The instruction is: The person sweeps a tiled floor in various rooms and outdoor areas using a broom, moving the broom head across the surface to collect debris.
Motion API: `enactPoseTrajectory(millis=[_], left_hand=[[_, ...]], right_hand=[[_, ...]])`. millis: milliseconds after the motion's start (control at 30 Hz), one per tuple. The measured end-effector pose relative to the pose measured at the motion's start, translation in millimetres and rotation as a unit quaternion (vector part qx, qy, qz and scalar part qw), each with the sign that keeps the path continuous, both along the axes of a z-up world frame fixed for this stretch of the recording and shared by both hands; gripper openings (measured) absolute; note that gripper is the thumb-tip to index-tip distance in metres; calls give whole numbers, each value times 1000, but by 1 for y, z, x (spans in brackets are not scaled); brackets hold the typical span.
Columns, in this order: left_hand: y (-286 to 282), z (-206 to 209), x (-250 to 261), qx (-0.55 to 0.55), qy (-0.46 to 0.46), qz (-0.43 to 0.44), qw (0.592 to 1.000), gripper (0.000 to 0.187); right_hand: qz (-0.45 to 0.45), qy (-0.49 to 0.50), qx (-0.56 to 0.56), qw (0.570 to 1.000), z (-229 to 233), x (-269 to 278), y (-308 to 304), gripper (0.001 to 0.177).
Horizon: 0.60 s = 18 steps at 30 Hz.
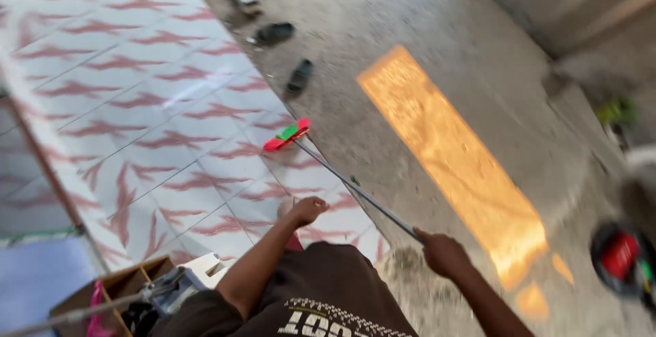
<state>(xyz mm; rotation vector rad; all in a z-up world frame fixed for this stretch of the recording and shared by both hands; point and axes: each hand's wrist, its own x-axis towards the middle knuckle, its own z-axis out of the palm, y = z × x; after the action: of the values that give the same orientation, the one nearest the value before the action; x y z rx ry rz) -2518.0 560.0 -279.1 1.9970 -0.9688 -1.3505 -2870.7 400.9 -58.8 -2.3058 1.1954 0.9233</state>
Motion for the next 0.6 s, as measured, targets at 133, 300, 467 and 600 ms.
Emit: enactPoseTrajectory(millis=[133,300,467,600], left_hand=[[41,17,2,21,67,155,985,50],[100,28,9,-15,106,308,945,45],[141,37,13,-45,186,434,880,46],[163,29,33,-13,225,495,839,46]], right_hand=[[-36,-19,82,996,-8,66,-8,74],[-32,-87,163,982,-49,146,5,73],[34,-285,150,946,-127,214,18,70],[-83,-206,195,955,-123,265,20,68]])
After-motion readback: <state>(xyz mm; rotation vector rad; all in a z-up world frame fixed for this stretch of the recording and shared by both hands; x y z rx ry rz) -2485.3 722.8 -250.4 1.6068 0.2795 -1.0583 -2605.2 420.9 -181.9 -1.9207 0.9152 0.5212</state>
